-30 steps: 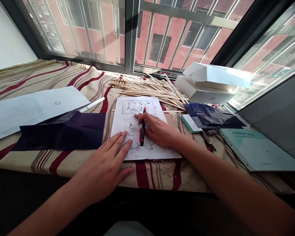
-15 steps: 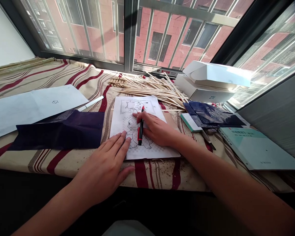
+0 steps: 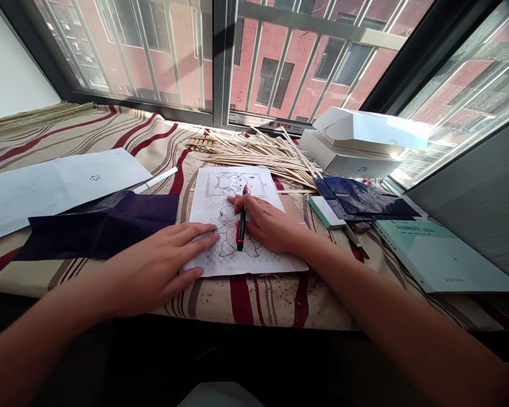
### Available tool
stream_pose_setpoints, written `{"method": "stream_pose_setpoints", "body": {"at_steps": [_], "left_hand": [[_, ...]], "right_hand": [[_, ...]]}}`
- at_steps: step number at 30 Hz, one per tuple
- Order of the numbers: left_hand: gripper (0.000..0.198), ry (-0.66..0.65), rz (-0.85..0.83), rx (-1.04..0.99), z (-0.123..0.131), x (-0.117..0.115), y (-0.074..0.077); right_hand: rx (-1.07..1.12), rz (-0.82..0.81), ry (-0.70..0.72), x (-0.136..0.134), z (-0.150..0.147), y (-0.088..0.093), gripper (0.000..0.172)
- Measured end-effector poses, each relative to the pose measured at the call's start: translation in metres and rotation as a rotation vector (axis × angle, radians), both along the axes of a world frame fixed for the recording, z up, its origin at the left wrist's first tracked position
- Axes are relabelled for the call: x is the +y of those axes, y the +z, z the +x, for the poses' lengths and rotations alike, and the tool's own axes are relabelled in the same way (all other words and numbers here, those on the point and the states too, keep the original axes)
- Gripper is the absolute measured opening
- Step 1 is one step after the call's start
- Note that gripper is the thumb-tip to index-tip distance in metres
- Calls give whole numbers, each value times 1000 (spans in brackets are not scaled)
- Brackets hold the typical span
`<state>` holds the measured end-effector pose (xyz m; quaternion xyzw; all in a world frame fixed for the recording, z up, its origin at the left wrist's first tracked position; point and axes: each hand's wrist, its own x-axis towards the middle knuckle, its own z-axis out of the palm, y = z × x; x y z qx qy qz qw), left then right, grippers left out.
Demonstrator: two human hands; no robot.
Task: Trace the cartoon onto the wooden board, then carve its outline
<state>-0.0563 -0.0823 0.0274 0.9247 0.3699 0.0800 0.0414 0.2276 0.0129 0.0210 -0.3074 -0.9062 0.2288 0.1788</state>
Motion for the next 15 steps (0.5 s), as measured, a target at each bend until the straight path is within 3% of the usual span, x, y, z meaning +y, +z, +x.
{"method": "stream_pose_setpoints", "body": {"at_steps": [4, 8, 12, 15], "left_hand": [[51, -159, -81, -30, -14, 40, 19], [45, -222, -238, 30, -6, 78, 41], [41, -41, -203, 53, 15, 99, 44], [58, -25, -112, 114, 27, 97, 34]], "right_hand": [[-10, 16, -2, 0, 0, 1, 17], [-3, 29, 2, 0, 1, 0, 17], [3, 37, 20, 0, 1, -1, 18], [8, 43, 12, -1, 1, 0, 22]]}}
